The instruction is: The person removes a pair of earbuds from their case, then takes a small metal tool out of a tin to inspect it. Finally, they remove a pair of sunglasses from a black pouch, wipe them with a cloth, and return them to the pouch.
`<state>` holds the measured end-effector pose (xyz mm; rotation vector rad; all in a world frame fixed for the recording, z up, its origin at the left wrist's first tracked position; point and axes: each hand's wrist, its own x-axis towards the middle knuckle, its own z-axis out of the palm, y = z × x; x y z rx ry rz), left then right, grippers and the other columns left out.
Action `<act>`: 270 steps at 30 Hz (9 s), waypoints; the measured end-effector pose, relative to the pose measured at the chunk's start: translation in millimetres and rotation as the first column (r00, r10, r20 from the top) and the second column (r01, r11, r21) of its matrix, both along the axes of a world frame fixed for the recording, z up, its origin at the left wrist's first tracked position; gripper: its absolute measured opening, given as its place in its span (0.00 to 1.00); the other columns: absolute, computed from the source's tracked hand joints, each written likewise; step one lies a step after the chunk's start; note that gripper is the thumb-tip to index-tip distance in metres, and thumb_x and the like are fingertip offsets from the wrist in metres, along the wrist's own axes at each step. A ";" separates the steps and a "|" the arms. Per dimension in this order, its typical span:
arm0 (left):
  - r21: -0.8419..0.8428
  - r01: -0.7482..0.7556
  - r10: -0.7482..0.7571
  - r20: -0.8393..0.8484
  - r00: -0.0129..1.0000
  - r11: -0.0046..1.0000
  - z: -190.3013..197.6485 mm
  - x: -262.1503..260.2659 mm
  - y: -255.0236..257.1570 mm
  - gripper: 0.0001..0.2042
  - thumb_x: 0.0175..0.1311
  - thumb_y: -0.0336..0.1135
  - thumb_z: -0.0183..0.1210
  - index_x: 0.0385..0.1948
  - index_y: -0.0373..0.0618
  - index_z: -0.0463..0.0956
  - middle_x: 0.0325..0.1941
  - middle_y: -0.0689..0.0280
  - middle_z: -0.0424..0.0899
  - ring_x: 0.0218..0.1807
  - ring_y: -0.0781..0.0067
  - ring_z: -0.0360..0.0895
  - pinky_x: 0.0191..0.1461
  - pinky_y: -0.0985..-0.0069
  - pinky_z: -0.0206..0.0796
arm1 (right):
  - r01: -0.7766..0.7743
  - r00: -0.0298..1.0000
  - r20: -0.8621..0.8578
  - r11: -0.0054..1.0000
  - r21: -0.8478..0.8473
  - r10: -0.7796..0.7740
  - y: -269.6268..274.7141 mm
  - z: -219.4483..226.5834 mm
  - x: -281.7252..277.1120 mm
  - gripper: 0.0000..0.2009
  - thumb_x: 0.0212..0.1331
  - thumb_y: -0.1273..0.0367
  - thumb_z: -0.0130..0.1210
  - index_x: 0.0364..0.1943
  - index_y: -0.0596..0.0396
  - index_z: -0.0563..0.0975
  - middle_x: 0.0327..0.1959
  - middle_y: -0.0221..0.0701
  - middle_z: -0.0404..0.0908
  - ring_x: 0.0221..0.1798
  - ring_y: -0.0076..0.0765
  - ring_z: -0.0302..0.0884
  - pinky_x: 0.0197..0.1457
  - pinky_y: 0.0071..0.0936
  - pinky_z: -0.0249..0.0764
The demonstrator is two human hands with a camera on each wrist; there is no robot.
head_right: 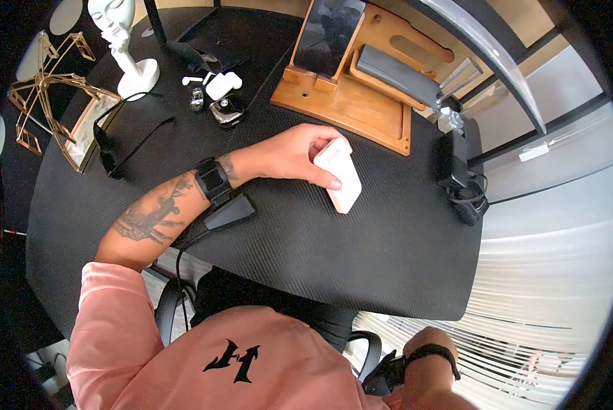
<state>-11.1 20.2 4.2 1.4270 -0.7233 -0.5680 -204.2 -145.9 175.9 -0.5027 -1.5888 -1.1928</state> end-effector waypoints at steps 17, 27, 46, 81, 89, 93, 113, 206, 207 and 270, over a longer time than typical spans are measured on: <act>-0.036 0.040 -0.040 -0.001 0.999 0.999 -3.9 2.8 -0.3 0.24 0.49 0.28 0.69 0.48 0.37 0.69 0.39 0.66 0.80 0.40 0.79 0.77 0.41 0.79 0.72 | -0.082 -0.246 0.004 0.016 -0.997 -0.969 -44.0 -94.9 189.6 0.32 0.56 0.48 0.54 0.55 0.61 0.67 0.39 0.50 0.80 0.43 0.48 0.81 0.46 0.35 0.75; -0.065 0.049 -0.047 0.034 0.998 0.997 -5.5 3.0 -0.4 0.24 0.50 0.28 0.69 0.48 0.36 0.69 0.37 0.65 0.80 0.35 0.81 0.77 0.34 0.83 0.71 | -0.111 -0.328 0.470 -0.461 -0.881 -0.820 -21.4 -120.0 229.4 0.37 0.52 0.46 0.54 0.57 0.64 0.67 0.49 0.54 0.76 0.53 0.53 0.76 0.55 0.39 0.72; -0.054 0.045 -0.044 0.026 0.999 0.998 -5.3 3.6 -0.9 0.23 0.50 0.29 0.68 0.47 0.35 0.69 0.35 0.66 0.79 0.31 0.82 0.76 0.30 0.84 0.69 | -0.011 -0.317 0.291 -0.303 -0.953 -0.903 -23.2 -126.3 230.2 0.29 0.46 0.59 0.60 0.52 0.61 0.69 0.49 0.53 0.74 0.55 0.54 0.72 0.56 0.40 0.70; -0.103 0.066 -0.066 0.010 0.998 0.992 -3.4 1.8 -1.6 0.22 0.51 0.26 0.67 0.47 0.35 0.68 0.31 0.65 0.79 0.26 0.83 0.74 0.27 0.84 0.67 | 0.340 -0.142 0.098 -0.141 -0.930 -0.985 -6.3 -140.6 237.9 0.21 0.53 0.60 0.59 0.43 0.66 0.77 0.40 0.51 0.80 0.43 0.56 0.78 0.50 0.42 0.74; -0.105 0.036 -0.038 -0.021 0.999 0.994 -1.3 2.2 -0.2 0.23 0.52 0.26 0.67 0.49 0.34 0.67 0.30 0.64 0.79 0.25 0.82 0.74 0.27 0.84 0.67 | 0.123 -0.411 0.405 -0.490 -0.863 -0.817 14.4 -124.7 244.1 0.28 0.47 0.45 0.58 0.29 0.62 0.81 0.29 0.47 0.82 0.34 0.50 0.82 0.42 0.38 0.78; -0.095 0.041 -0.042 -0.005 0.999 0.995 -1.8 3.7 -0.1 0.23 0.52 0.26 0.66 0.49 0.33 0.67 0.30 0.64 0.79 0.25 0.82 0.74 0.27 0.84 0.67 | 0.071 -0.435 0.403 -0.477 -0.876 -0.805 5.0 -131.0 245.3 0.27 0.46 0.47 0.59 0.33 0.62 0.80 0.31 0.47 0.83 0.38 0.50 0.82 0.45 0.38 0.77; -0.071 0.022 -0.027 -0.073 0.997 0.997 1.1 2.6 1.4 0.25 0.53 0.26 0.65 0.53 0.34 0.65 0.37 0.61 0.79 0.30 0.81 0.75 0.30 0.84 0.69 | 0.234 -0.197 -0.303 0.256 -0.938 -0.932 -62.1 -86.7 183.1 0.23 0.46 0.64 0.66 0.47 0.59 0.76 0.31 0.34 0.80 0.35 0.28 0.77 0.42 0.25 0.74; -0.196 -0.131 0.091 -0.203 0.975 0.972 -1.2 2.9 3.2 0.28 0.63 0.32 0.58 0.63 0.39 0.55 0.36 0.63 0.77 0.31 0.79 0.76 0.31 0.83 0.70 | -0.077 0.041 -0.246 0.242 -0.967 -0.968 -37.2 -120.4 143.9 0.34 0.45 0.67 0.67 0.59 0.58 0.66 0.43 0.46 0.79 0.39 0.41 0.79 0.43 0.31 0.74; -0.191 -0.153 0.108 -0.226 0.968 0.970 -0.6 3.0 3.1 0.29 0.64 0.32 0.57 0.64 0.41 0.52 0.35 0.62 0.77 0.31 0.78 0.76 0.31 0.82 0.70 | -0.022 0.019 -0.249 0.248 -0.968 -0.968 -39.9 -123.6 148.7 0.31 0.45 0.68 0.67 0.56 0.59 0.67 0.39 0.46 0.79 0.36 0.41 0.79 0.41 0.31 0.74; -0.024 -0.139 0.131 -0.218 0.967 0.990 -0.7 7.2 1.5 0.11 0.69 0.33 0.50 0.49 0.41 0.71 0.33 0.66 0.78 0.31 0.78 0.78 0.34 0.83 0.71 | -0.322 -0.120 -0.791 0.777 -0.540 -0.599 -77.7 -173.7 176.9 0.08 0.64 0.72 0.49 0.34 0.61 0.78 0.23 0.26 0.78 0.24 0.16 0.72 0.29 0.15 0.69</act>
